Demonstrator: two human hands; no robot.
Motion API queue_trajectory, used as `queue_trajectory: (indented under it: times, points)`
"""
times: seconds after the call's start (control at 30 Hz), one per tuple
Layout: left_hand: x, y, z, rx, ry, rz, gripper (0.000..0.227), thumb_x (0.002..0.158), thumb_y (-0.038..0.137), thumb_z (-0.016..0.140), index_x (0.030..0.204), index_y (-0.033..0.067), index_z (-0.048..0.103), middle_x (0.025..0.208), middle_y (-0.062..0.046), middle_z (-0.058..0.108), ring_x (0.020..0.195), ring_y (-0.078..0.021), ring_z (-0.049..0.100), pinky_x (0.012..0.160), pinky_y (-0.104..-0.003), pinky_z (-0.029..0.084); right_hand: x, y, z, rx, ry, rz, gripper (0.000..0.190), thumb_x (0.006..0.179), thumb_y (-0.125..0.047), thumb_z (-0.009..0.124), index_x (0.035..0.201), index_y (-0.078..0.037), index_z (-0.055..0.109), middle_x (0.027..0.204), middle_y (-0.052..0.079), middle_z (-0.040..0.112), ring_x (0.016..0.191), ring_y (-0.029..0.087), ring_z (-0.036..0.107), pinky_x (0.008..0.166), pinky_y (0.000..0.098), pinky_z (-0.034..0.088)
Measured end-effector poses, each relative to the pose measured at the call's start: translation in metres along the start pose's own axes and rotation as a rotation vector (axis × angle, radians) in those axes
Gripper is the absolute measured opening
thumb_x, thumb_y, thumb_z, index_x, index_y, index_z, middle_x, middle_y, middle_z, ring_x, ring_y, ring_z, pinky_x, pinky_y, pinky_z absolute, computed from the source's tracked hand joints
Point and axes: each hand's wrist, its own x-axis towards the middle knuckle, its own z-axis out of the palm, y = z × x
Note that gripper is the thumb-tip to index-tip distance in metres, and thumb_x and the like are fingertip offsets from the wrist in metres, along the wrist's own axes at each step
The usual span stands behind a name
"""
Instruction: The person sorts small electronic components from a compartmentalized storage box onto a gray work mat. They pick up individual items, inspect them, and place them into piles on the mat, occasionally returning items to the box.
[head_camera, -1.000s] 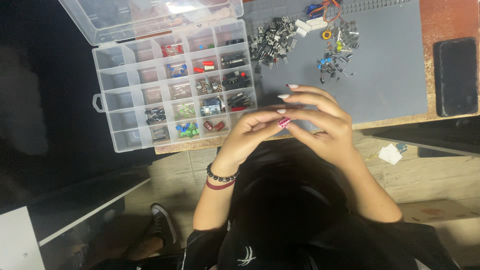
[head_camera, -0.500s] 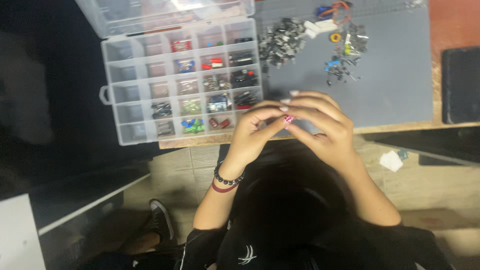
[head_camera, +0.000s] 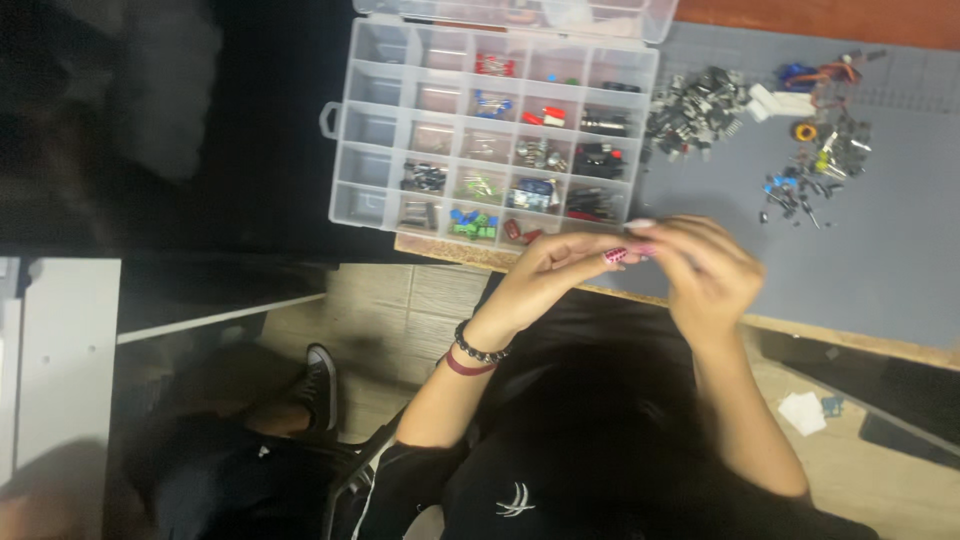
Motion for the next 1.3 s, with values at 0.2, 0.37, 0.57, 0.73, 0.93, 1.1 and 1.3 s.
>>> queue_trajectory:
  times: [0.2, 0.37, 0.57, 0.73, 0.93, 1.1, 1.3]
  points:
    - [0.005, -0.009, -0.018, 0.481, 0.284, 0.525, 0.024, 0.091, 0.010, 0.077, 0.114, 0.0170, 0.077, 0.110, -0.002, 0.077, 0.109, -0.0235, 0.073, 0.098, -0.037, 0.057, -0.022, 0.022, 0.007, 0.458, 0.319, 0.714, 0.014, 0.105, -0.006, 0.066, 0.117, -0.001, 0.071, 0.101, 0.014, 0.073, 0.094, 0.018, 0.074, 0.088, 0.0252, 0.064]
    - [0.009, -0.013, -0.020, 0.757, 0.247, 0.739, 0.030, 0.093, 0.013, 0.077, 0.123, 0.0160, 0.073, 0.123, -0.007, 0.073, 0.122, -0.0278, 0.066, 0.105, -0.042, 0.054, -0.014, -0.007, 0.027, 0.619, 0.235, 0.868, 0.039, 0.100, -0.005, 0.063, 0.139, 0.001, 0.059, 0.111, 0.015, 0.074, 0.104, 0.022, 0.076, 0.095, 0.0308, 0.065]
    - [0.006, -0.007, -0.025, 0.880, 0.219, 0.816, 0.026, 0.092, 0.007, 0.076, 0.117, 0.0087, 0.074, 0.117, -0.010, 0.075, 0.117, -0.0285, 0.069, 0.099, -0.039, 0.059, -0.014, -0.023, 0.041, 0.592, 0.162, 0.935, 0.037, 0.101, -0.006, 0.061, 0.137, 0.000, 0.061, 0.122, 0.022, 0.071, 0.107, 0.026, 0.074, 0.097, 0.0392, 0.064]
    - [0.006, -0.004, -0.035, 0.849, 0.173, 0.846, 0.016, 0.089, 0.004, 0.079, 0.105, 0.0029, 0.077, 0.111, -0.012, 0.077, 0.111, -0.0299, 0.072, 0.094, -0.037, 0.061, -0.018, -0.028, 0.045, 0.612, 0.194, 1.001, 0.032, 0.099, -0.008, 0.064, 0.131, 0.000, 0.066, 0.121, 0.018, 0.073, 0.104, 0.024, 0.075, 0.095, 0.0374, 0.065]
    - [0.005, -0.009, -0.036, 0.855, 0.169, 0.851, 0.014, 0.096, 0.012, 0.070, 0.107, 0.0084, 0.078, 0.114, -0.007, 0.076, 0.112, -0.0289, 0.071, 0.094, -0.040, 0.059, -0.030, -0.018, 0.040, 0.697, 0.207, 1.055, 0.029, 0.099, -0.007, 0.063, 0.125, 0.002, 0.068, 0.119, 0.023, 0.073, 0.107, 0.036, 0.074, 0.099, 0.0520, 0.062]
    - [0.007, -0.018, -0.032, 0.928, 0.187, 0.837, 0.016, 0.095, 0.016, 0.071, 0.110, 0.0135, 0.078, 0.116, -0.005, 0.075, 0.113, -0.0256, 0.068, 0.095, -0.039, 0.056, -0.036, -0.007, 0.035, 0.675, 0.241, 1.014, 0.025, 0.100, -0.007, 0.062, 0.122, 0.001, 0.070, 0.119, 0.024, 0.073, 0.107, 0.037, 0.074, 0.099, 0.0537, 0.062]
    - [0.002, -0.013, -0.036, 1.029, 0.298, 0.859, 0.018, 0.096, 0.014, 0.072, 0.114, 0.0143, 0.076, 0.116, -0.006, 0.075, 0.113, -0.0249, 0.068, 0.098, -0.039, 0.055, -0.007, -0.039, 0.032, 0.355, 0.123, 0.720, 0.024, 0.105, -0.002, 0.055, 0.123, 0.009, 0.065, 0.106, 0.027, 0.072, 0.099, 0.035, 0.075, 0.090, 0.0454, 0.064]
